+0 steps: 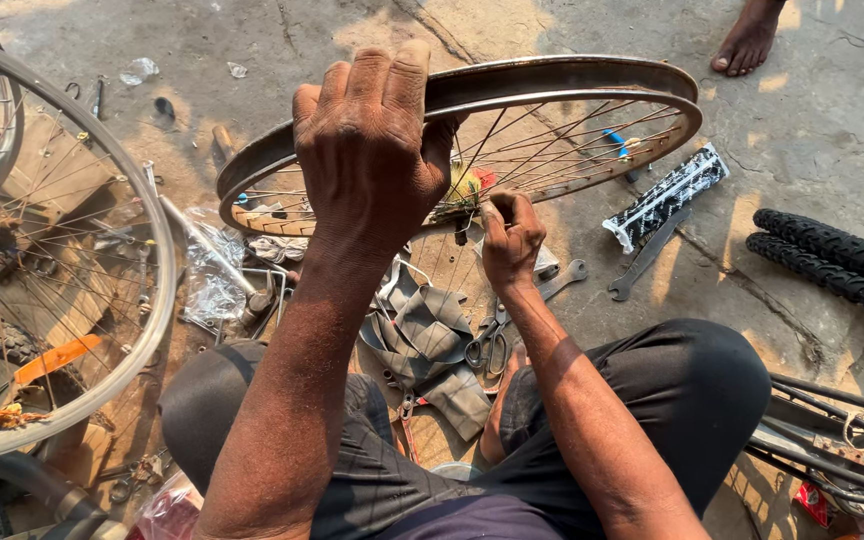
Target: The person removes a bicycle tire from the rim using tire levers, then removes the inner tube. They then use pliers to adjust the spokes on the bare wheel rim.
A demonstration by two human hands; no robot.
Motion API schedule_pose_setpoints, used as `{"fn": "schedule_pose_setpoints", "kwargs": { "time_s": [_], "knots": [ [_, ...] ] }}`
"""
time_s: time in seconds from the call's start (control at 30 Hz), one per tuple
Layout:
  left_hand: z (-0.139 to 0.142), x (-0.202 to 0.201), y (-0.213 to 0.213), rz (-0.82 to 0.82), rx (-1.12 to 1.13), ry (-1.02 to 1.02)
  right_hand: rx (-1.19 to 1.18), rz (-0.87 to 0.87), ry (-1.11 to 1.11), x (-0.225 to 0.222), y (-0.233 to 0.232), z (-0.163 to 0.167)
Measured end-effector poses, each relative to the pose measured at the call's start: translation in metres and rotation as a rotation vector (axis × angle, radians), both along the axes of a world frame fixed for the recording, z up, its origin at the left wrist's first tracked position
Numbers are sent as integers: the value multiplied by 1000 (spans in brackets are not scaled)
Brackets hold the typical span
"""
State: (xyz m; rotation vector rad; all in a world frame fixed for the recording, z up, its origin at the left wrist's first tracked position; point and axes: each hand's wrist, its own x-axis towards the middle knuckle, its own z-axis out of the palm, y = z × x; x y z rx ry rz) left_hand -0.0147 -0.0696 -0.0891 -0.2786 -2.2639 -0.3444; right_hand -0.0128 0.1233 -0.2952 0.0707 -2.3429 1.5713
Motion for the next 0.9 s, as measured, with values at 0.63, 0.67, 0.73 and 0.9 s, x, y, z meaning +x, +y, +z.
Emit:
{"fn": "schedule_pose_setpoints", "kwargs": {
  "time_s": [0.63,0.67,0.73,0.9],
  "knots": [
    [5,5,15,36,50,-11,-282,-133,-384,-20,1,7],
    [4,6,15,39,51,-24,-505,-189,-443,-18,-2,4],
    [2,8,14,14,36,-25,-624,-223,-363,-15,-8,-3],
    [0,11,14,-22,49,-2,-612,-287,-189,-7,-14,-14]
  ]
}}
